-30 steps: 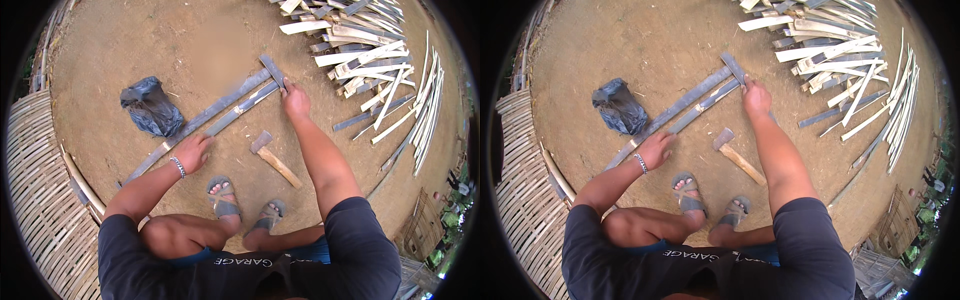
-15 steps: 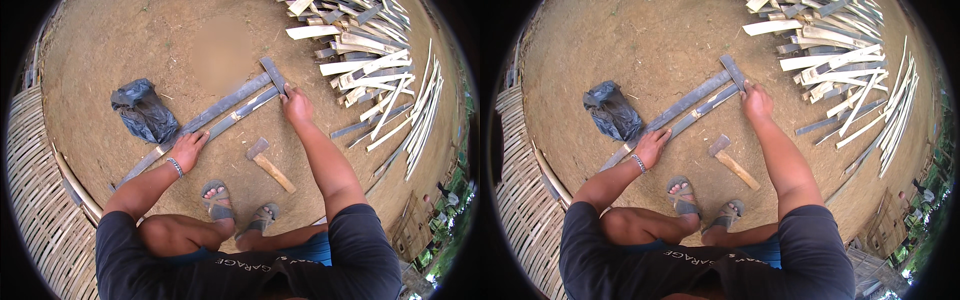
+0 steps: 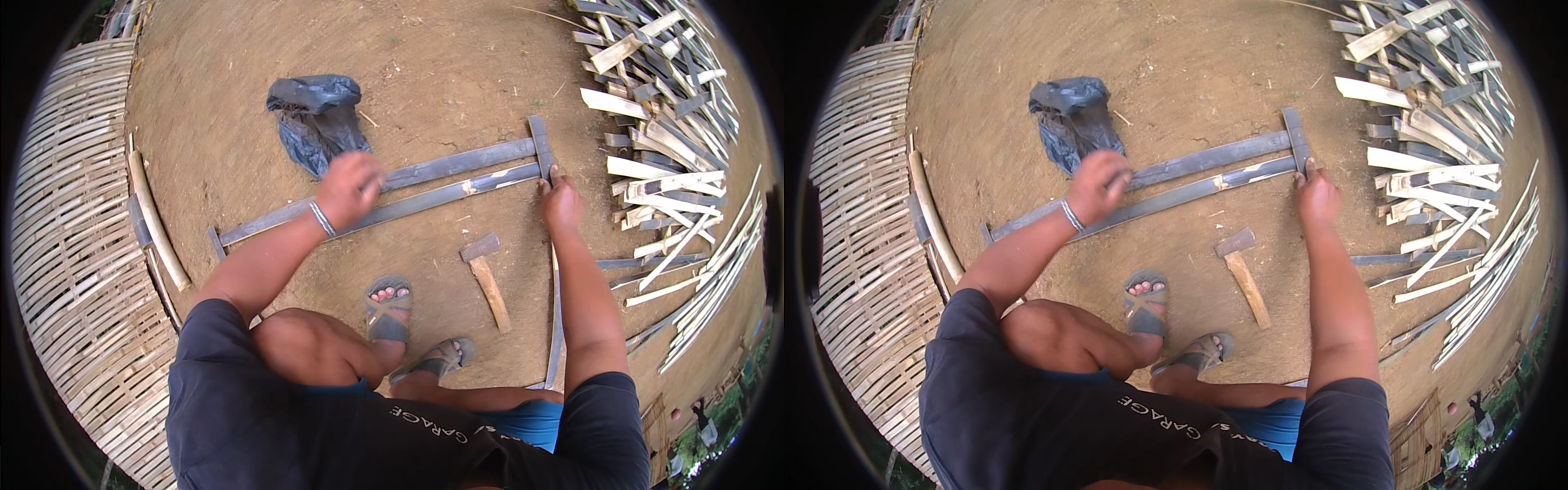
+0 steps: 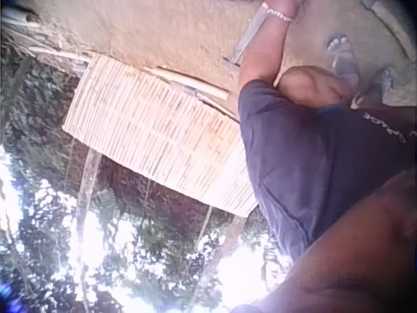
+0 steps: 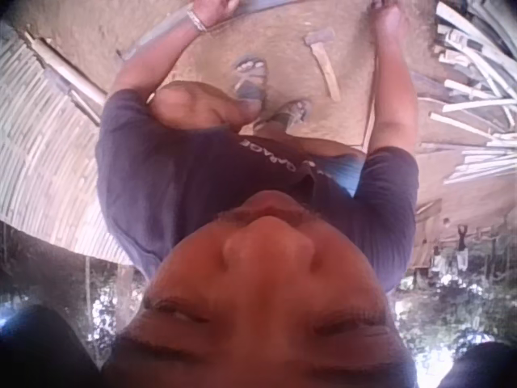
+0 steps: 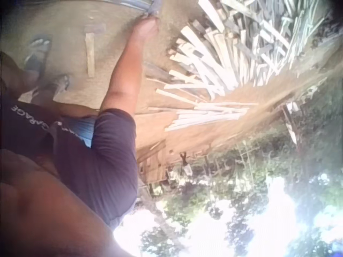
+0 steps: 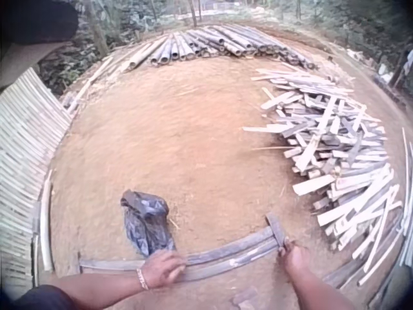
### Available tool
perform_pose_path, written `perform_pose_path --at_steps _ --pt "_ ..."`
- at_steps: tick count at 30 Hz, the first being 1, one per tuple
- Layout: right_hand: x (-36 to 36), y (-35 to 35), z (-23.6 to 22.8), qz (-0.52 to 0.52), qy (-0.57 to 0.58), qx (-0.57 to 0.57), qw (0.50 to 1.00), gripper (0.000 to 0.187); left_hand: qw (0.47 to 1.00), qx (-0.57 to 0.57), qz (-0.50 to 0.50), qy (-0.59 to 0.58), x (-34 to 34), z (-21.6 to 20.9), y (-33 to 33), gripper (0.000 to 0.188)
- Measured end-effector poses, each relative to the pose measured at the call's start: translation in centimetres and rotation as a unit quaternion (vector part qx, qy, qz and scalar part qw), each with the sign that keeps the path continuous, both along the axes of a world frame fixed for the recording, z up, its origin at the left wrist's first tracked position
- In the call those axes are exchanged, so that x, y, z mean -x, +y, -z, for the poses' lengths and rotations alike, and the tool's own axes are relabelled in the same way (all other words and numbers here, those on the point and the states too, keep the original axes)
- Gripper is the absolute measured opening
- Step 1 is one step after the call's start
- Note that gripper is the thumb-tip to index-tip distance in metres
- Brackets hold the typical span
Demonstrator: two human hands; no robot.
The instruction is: The person uses a hatchet to shape and fit bamboo slats into a rectangular wooden frame on the ground, tapping the joints to secure the pieces. They handle various pieces of bamboo, trim them with the tool, and align them within the assembly.
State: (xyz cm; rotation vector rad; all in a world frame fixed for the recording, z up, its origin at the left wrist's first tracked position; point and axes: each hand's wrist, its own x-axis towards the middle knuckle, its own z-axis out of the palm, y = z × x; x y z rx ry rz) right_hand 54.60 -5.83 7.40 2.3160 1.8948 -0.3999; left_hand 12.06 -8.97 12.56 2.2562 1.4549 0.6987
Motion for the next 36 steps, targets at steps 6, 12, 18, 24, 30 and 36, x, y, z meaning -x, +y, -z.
perform_pose_path --at_steps 6,12,18,24,30,36 --pt "-0.1 0.0 -0.3 -0.001 -0.007 -0.005 1.0 0.042 0.954 0.125 -0.258 0.09 10.4 1.4 6.2 0.017" --pt "0.6 0.2 -0.9 0.006 -0.028 0.03 0.999 0.042 0.899 0.265 -0.288 0.196 13.5 1.5 5.1 0.027" --pt "0.4 0.1 -0.3 -0.004 -0.036 0.028 0.999 0.045 0.916 0.198 -0.31 0.162 14.9 3.3 3.9 0.026" --pt "0.4 0.5 -0.5 -0.006 -0.048 0.043 0.998 0.047 0.917 0.204 -0.32 0.123 15.8 4.3 3.7 0.023" --pt "0.6 0.8 -0.9 -0.02 -0.061 0.059 0.996 0.044 0.917 0.228 -0.316 0.081 16.7 4.5 3.3 0.02" --pt "0.4 0.5 -0.4 -0.03 -0.08 0.06 0.995 0.047 0.928 0.213 -0.26 0.163 16.6 4.4 3.2 0.016"
